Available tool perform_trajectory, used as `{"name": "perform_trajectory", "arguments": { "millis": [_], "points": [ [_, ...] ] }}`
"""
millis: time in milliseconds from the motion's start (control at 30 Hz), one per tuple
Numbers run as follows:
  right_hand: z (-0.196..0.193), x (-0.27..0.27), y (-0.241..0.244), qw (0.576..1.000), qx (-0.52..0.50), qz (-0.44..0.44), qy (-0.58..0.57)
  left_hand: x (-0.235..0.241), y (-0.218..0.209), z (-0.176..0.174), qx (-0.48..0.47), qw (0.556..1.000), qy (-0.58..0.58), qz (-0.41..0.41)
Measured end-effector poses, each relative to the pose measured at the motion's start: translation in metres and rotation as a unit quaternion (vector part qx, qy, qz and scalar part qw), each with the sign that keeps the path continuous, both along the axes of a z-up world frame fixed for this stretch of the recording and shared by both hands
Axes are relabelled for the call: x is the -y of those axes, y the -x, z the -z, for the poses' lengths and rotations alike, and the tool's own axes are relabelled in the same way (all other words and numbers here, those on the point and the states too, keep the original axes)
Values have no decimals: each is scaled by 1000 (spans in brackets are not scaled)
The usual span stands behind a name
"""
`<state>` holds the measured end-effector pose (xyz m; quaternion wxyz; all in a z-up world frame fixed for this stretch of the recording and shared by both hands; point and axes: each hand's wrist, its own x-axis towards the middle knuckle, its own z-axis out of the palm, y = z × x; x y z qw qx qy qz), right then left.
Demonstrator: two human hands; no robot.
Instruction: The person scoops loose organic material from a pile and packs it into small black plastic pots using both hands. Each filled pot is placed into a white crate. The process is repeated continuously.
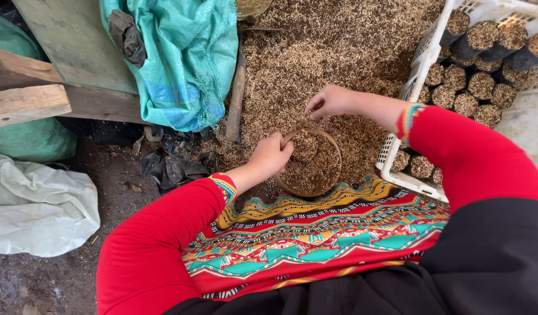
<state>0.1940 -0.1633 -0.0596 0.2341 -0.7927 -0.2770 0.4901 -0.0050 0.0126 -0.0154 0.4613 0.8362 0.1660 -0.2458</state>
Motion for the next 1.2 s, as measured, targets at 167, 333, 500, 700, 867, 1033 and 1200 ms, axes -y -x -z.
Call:
{"name": "perform_trajectory", "arguments": {
  "millis": [167,333,500,700,867,1033,1200],
  "points": [
    [-71,14,32,987,-22,4,-157,3,1,2,-26,991,-87,98],
    [-87,22,82,905,241,-110,-331,2,3,22,58,990,-88,95],
    [-73,27,112,858,335,-168,-352,3,2,22,9,996,-45,76],
    [-58,32,116,853,349,-242,-302,11,3,-4,-12,999,-2,36],
    [-61,23,86,925,209,-146,-281,6,-5,-17,-89,994,7,55],
    [-66,21,98,868,265,-147,-393,4,2,-7,-80,995,64,-6],
    [-65,22,120,844,378,-216,-312,5,9,6,-50,994,92,-28]
  ]
}}
